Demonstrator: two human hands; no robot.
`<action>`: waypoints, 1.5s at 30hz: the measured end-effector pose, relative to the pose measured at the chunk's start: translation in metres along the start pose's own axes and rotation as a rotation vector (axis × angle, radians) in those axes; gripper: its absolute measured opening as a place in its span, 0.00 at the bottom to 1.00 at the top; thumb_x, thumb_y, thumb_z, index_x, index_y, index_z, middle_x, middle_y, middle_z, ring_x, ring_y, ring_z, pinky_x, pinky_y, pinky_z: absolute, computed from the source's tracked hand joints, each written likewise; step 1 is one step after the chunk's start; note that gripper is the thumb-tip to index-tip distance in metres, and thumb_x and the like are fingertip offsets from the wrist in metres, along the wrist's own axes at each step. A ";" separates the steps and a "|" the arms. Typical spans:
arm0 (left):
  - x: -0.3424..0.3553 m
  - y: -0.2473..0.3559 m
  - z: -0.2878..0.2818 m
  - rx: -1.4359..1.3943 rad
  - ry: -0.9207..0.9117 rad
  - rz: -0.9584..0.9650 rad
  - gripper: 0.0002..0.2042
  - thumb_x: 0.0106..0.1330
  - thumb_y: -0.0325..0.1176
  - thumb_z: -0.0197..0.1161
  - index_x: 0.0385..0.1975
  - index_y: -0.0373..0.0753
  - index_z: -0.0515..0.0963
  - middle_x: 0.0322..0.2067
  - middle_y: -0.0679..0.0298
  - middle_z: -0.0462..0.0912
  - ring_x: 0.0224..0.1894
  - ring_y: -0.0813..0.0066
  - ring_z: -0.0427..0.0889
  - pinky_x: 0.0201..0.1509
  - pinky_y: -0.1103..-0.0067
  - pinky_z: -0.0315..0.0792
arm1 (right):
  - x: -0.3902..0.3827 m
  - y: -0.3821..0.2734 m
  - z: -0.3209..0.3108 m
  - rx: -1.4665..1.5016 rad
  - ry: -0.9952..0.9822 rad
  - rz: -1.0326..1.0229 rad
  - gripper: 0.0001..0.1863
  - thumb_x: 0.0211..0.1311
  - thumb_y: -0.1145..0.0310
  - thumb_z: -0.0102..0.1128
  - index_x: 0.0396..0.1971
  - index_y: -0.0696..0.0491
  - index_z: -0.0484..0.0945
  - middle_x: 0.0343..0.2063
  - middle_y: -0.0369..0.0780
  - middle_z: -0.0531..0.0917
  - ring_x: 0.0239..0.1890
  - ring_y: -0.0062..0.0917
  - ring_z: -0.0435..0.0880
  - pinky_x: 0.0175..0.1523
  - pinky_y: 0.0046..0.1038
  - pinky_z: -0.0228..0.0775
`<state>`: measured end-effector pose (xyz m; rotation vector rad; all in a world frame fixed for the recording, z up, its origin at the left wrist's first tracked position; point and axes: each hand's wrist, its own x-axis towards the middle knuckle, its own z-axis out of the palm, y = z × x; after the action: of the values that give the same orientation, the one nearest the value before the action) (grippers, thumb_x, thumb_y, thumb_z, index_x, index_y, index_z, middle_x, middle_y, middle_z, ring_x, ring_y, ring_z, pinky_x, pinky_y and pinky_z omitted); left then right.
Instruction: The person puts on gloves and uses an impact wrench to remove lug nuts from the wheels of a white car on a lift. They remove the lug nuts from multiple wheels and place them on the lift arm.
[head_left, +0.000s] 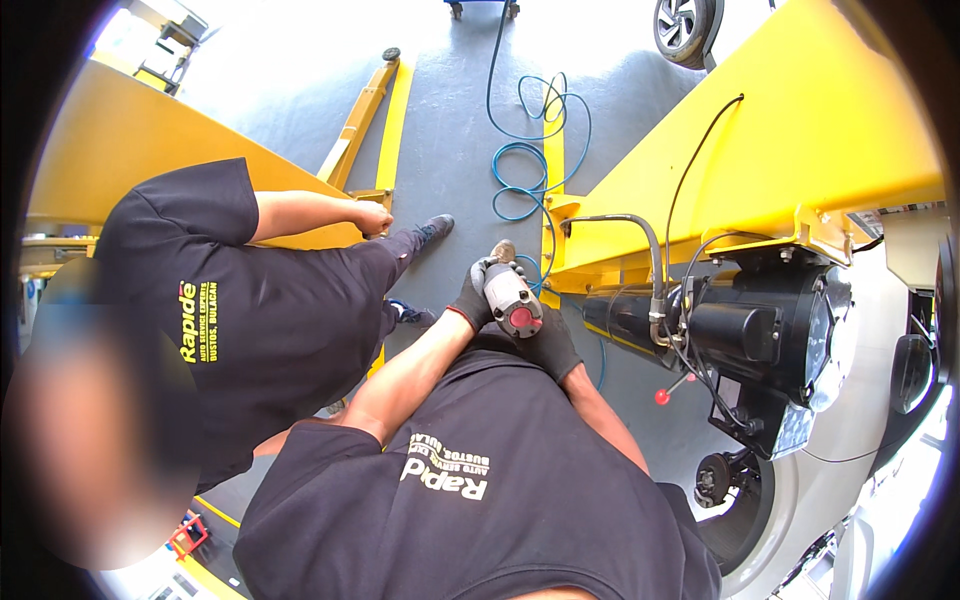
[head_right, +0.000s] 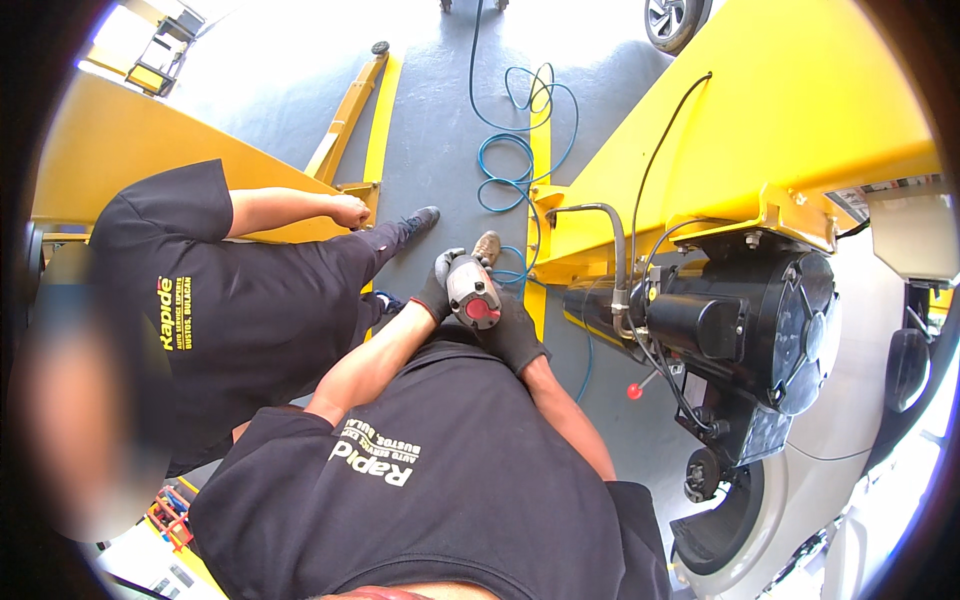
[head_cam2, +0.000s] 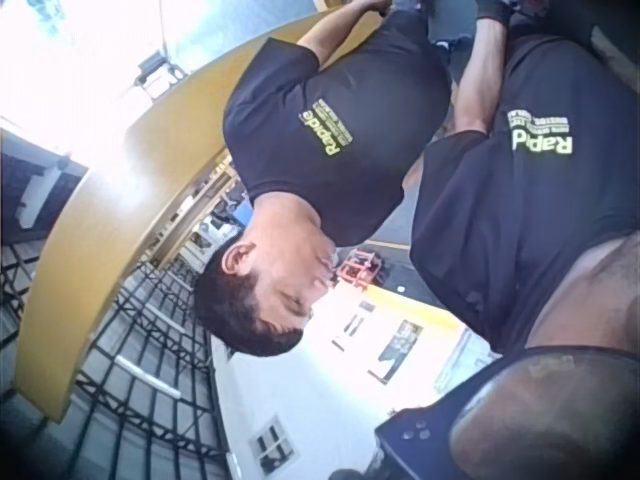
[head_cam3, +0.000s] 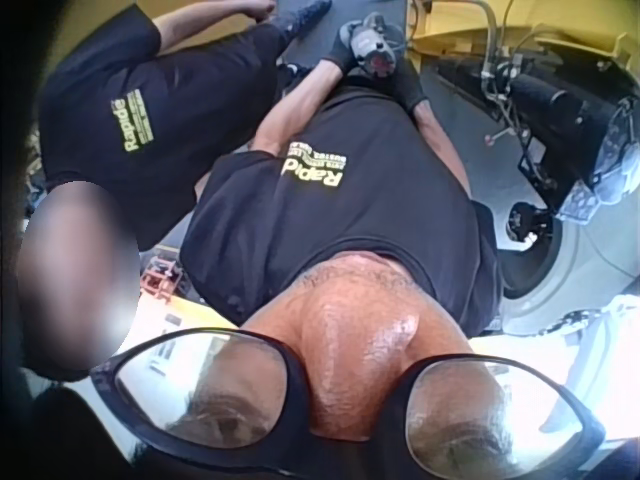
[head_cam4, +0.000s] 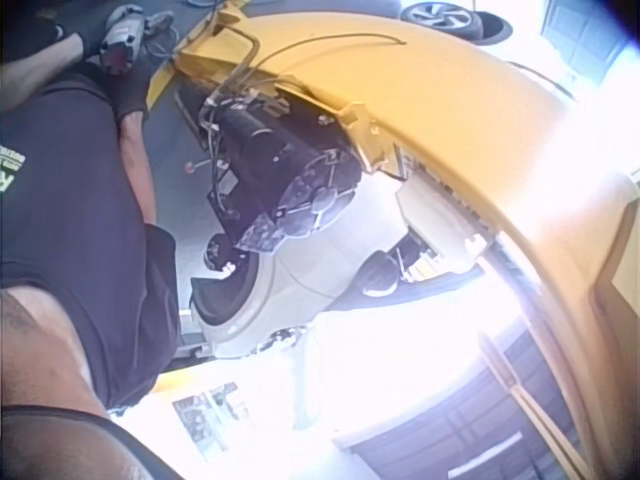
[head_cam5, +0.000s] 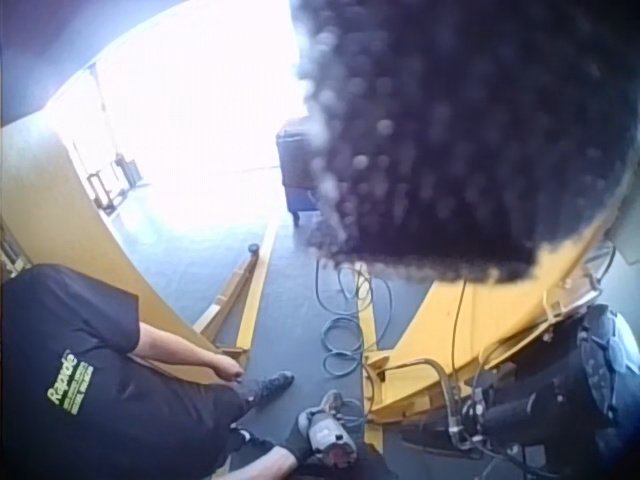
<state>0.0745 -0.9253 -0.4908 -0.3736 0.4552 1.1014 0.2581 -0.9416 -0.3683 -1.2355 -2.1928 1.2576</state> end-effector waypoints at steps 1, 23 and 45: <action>0.001 0.001 -0.002 0.001 -0.005 0.003 0.21 0.68 0.45 0.48 0.40 0.30 0.78 0.35 0.48 0.84 0.37 0.48 0.84 0.48 0.57 0.79 | 0.000 0.002 0.001 -0.007 -0.019 0.020 0.19 0.57 0.62 0.66 0.46 0.54 0.80 0.39 0.51 0.85 0.43 0.49 0.84 0.46 0.41 0.77; -0.010 0.000 0.008 -0.004 0.018 0.002 0.19 0.68 0.42 0.45 0.42 0.32 0.75 0.34 0.49 0.83 0.35 0.52 0.84 0.44 0.59 0.80 | 0.000 -0.002 0.002 0.006 -0.040 0.032 0.19 0.57 0.66 0.64 0.47 0.56 0.78 0.39 0.54 0.85 0.43 0.49 0.85 0.45 0.41 0.77; -0.010 -0.001 0.009 0.012 0.074 0.016 0.17 0.69 0.41 0.46 0.41 0.32 0.74 0.32 0.51 0.83 0.33 0.54 0.84 0.43 0.62 0.81 | 0.000 -0.014 -0.008 -0.022 -0.108 0.080 0.26 0.59 0.64 0.65 0.58 0.54 0.74 0.47 0.53 0.83 0.48 0.49 0.83 0.50 0.41 0.77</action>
<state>0.0734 -0.9291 -0.4779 -0.4023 0.5310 1.1028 0.2557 -0.9402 -0.3525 -1.3040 -2.2582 1.3645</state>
